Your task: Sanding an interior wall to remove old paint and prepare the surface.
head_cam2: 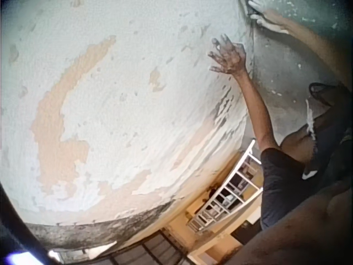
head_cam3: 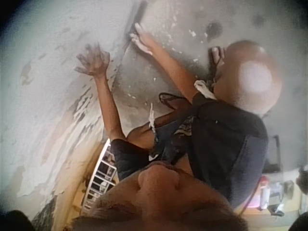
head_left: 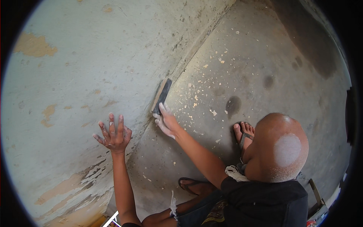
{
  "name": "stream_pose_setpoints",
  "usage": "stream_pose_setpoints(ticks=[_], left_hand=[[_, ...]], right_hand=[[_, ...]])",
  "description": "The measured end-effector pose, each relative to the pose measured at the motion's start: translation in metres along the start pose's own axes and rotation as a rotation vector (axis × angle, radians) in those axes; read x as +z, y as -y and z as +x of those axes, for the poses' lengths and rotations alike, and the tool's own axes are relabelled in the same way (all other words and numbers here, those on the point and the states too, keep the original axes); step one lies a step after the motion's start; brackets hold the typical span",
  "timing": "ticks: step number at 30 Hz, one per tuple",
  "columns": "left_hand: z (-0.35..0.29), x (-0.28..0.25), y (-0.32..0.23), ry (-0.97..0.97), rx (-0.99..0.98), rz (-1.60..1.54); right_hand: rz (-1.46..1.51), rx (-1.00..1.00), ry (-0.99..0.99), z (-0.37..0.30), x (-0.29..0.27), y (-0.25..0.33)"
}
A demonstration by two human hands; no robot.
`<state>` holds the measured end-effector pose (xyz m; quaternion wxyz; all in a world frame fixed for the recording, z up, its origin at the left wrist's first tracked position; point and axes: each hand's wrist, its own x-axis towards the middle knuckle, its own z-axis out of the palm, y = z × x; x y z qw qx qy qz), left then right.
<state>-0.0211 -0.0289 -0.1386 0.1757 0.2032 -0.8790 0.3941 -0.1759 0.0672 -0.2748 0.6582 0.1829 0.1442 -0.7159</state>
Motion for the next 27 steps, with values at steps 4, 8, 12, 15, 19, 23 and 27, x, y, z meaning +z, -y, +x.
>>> stream_pose_setpoints(ticks=[4,8,12,15,19,23,27], left_hand=[[0.006,0.004,-0.008,-0.017,0.006,-0.021],[-0.003,-0.001,0.0,0.017,0.003,0.01],[0.01,-0.001,-0.005,-0.001,0.006,-0.008],[0.008,0.0,-0.005,-0.014,0.017,-0.021],[-0.004,0.001,-0.002,0.011,-0.003,0.009],[0.003,0.0,-0.001,0.009,-0.015,0.021],[0.003,0.005,-0.007,-0.02,0.01,-0.008]], right_hand=[[0.014,0.0,-0.035,0.0,0.003,-0.004],[-0.076,0.106,-0.038,-0.024,0.01,-0.036],[-0.02,0.004,-0.014,0.002,0.014,-0.004],[0.021,-0.071,0.046,0.005,0.018,0.002],[-0.094,0.073,0.037,-0.026,0.023,-0.026],[-0.135,0.046,-0.034,-0.003,0.023,-0.006],[-0.049,-0.085,0.06,0.01,0.015,0.016]])
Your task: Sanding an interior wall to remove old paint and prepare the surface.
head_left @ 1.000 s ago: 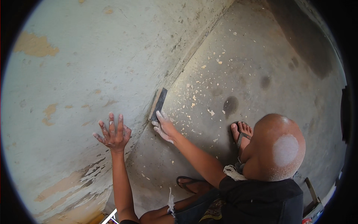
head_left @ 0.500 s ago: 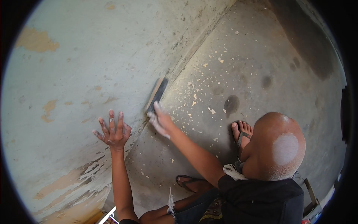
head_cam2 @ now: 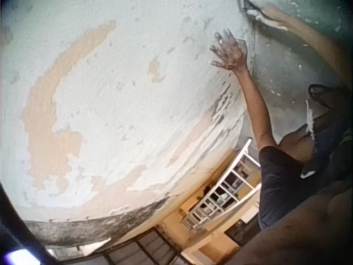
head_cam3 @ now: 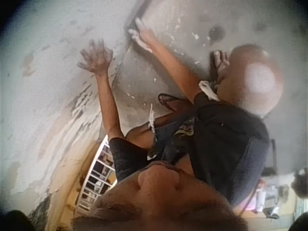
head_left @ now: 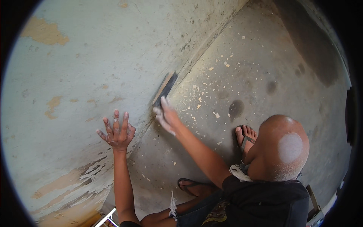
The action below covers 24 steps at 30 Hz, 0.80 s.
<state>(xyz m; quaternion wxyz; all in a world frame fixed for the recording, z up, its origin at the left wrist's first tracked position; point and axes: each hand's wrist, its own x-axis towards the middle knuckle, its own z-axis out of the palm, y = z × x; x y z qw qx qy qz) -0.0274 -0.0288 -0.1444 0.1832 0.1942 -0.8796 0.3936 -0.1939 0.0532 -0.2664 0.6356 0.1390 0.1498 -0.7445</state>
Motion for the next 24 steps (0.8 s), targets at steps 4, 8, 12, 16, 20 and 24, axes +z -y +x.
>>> stream_pose_setpoints(ticks=[4,8,12,16,20,24], left_hand=[[-0.003,-0.005,0.006,0.027,0.007,0.043],[-0.002,-0.004,0.006,0.022,-0.027,0.026],[0.003,-0.002,0.003,0.002,0.0,0.007],[-0.005,0.0,0.002,0.022,-0.019,0.02],[0.0,-0.005,0.005,0.031,-0.028,0.025],[-0.003,-0.002,0.004,0.017,-0.004,0.02]], right_hand=[[-0.108,0.196,0.01,-0.028,0.0,-0.035],[-0.118,0.129,-0.188,-0.016,0.014,-0.009],[-0.03,0.023,-0.052,-0.011,0.007,-0.007],[-0.037,0.177,0.022,-0.03,0.009,-0.03],[0.01,0.059,-0.131,-0.016,0.032,0.006],[0.011,0.033,-0.067,-0.023,0.027,-0.005]])
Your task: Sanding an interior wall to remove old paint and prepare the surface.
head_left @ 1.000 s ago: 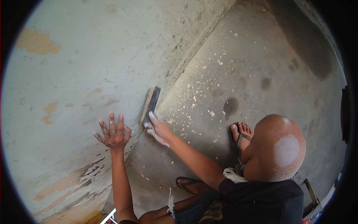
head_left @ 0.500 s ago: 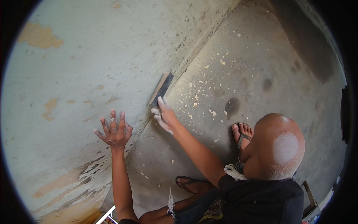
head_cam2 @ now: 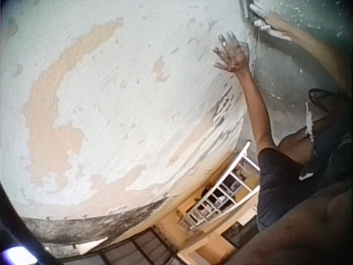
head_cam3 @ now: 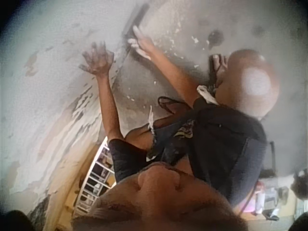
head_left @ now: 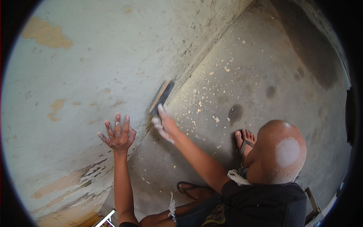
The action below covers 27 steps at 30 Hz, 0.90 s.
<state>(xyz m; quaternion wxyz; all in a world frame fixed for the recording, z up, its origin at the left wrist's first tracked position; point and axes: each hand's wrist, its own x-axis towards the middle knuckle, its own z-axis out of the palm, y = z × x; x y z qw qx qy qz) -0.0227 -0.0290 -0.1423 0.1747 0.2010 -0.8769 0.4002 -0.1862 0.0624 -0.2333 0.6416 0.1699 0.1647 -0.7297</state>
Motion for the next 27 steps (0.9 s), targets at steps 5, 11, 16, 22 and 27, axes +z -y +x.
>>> stream_pose_setpoints(ticks=[5,11,16,22,27], left_hand=[[-0.003,-0.001,0.001,0.02,-0.009,0.008],[0.003,0.001,0.001,-0.011,0.012,0.012],[-0.001,0.0,0.002,-0.004,-0.01,0.013],[0.0,-0.001,-0.001,0.023,0.013,0.022],[-0.001,-0.003,0.004,0.018,0.006,0.029]], right_hand=[[-0.068,0.032,-0.004,0.0,-0.007,-0.005],[-0.053,0.015,-0.004,0.005,0.001,0.011],[-0.111,0.06,0.074,-0.01,0.017,-0.002],[-0.072,-0.018,0.107,-0.004,0.01,0.004],[-0.115,0.035,-0.027,-0.007,0.018,0.003]])
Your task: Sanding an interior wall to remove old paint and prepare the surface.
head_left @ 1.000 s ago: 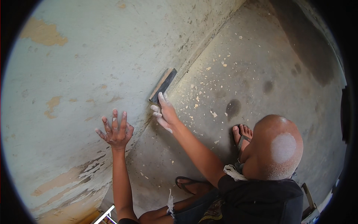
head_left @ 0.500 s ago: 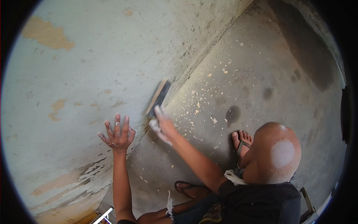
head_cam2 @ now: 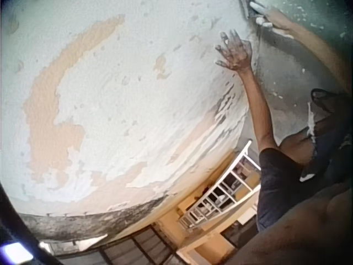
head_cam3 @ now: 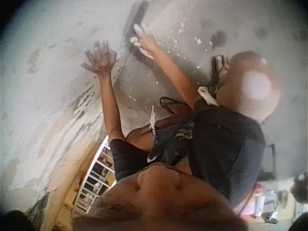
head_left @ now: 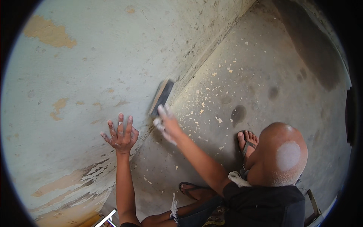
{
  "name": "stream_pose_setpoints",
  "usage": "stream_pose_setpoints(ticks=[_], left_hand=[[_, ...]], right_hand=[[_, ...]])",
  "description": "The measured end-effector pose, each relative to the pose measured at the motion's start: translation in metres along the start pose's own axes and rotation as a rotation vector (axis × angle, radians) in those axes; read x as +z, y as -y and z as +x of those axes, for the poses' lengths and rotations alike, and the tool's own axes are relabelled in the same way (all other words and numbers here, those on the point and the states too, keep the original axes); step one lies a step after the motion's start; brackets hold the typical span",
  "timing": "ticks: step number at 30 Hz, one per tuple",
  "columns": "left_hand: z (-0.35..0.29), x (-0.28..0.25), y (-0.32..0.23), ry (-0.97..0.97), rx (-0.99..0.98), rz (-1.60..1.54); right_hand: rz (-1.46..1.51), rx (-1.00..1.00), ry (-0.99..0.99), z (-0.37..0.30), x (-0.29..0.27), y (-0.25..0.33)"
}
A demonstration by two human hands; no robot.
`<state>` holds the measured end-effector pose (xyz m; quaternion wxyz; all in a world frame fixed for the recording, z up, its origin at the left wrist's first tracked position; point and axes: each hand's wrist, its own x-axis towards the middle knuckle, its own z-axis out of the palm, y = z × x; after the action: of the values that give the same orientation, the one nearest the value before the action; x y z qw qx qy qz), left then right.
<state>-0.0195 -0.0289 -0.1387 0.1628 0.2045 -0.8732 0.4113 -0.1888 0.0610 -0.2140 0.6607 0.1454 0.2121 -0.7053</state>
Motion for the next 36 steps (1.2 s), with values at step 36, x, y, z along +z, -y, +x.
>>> stream_pose_setpoints(ticks=[36], left_hand=[[0.005,0.001,-0.005,-0.003,-0.007,-0.008]], right_hand=[[0.064,-0.085,0.074,0.019,-0.018,0.025]])
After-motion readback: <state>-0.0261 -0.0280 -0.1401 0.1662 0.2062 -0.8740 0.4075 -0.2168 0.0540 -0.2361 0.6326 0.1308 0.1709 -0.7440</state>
